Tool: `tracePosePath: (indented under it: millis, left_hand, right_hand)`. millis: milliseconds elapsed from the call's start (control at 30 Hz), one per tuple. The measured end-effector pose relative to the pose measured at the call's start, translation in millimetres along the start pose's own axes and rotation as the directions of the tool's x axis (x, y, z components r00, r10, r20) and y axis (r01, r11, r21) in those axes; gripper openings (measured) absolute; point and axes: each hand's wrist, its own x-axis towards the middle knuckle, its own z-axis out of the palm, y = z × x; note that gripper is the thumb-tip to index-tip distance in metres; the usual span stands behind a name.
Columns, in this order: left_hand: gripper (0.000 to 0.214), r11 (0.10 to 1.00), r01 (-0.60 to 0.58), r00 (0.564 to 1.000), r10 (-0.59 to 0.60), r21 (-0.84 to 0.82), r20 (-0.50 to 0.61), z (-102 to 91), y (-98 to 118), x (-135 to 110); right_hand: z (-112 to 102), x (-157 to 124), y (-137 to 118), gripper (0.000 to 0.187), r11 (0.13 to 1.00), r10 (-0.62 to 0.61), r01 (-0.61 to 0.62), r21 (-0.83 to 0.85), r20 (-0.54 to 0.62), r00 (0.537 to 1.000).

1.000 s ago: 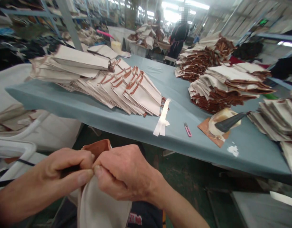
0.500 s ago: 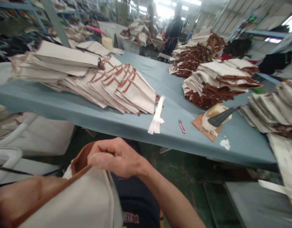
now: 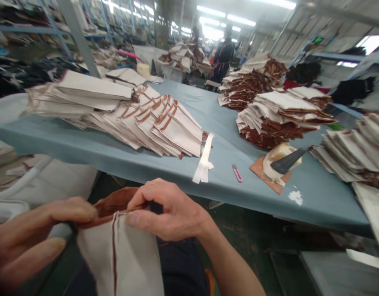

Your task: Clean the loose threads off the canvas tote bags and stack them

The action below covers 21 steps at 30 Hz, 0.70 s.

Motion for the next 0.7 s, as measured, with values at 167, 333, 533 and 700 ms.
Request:
tracePosePath:
  millis: [167, 333, 533, 700]
  left_hand:
    - [0.029, 0.954, -0.038, 0.957, 0.121, -0.298, 0.265, 11.3, 37, 61]
    - [0.021, 0.896, 0.096, 0.942, 0.059, -0.434, 0.331, 25.2, 35, 68]
    - [0.034, 0.809, 0.218, 0.932, -0.006, -0.546, 0.362, 40.9, 26, 52]
    - [0.044, 0.792, 0.244, 0.936, -0.042, -0.560, 0.348, 47.0, 19, 44]
  right_hand:
    - [2, 19, -9, 0.036, 0.999, -0.014, 0.017, -0.031, 0.097, 0.995]
    - [5, 18, 2, 0.039, 0.995, 0.095, -0.098, 0.017, 0.131, 0.987]
    - [20, 5, 30, 0.056, 0.892, 0.286, -0.333, 0.306, 0.188, 0.940]
    - [37, -6, 52, 0.066, 0.737, 0.433, -0.508, 0.446, 0.265, 0.862]
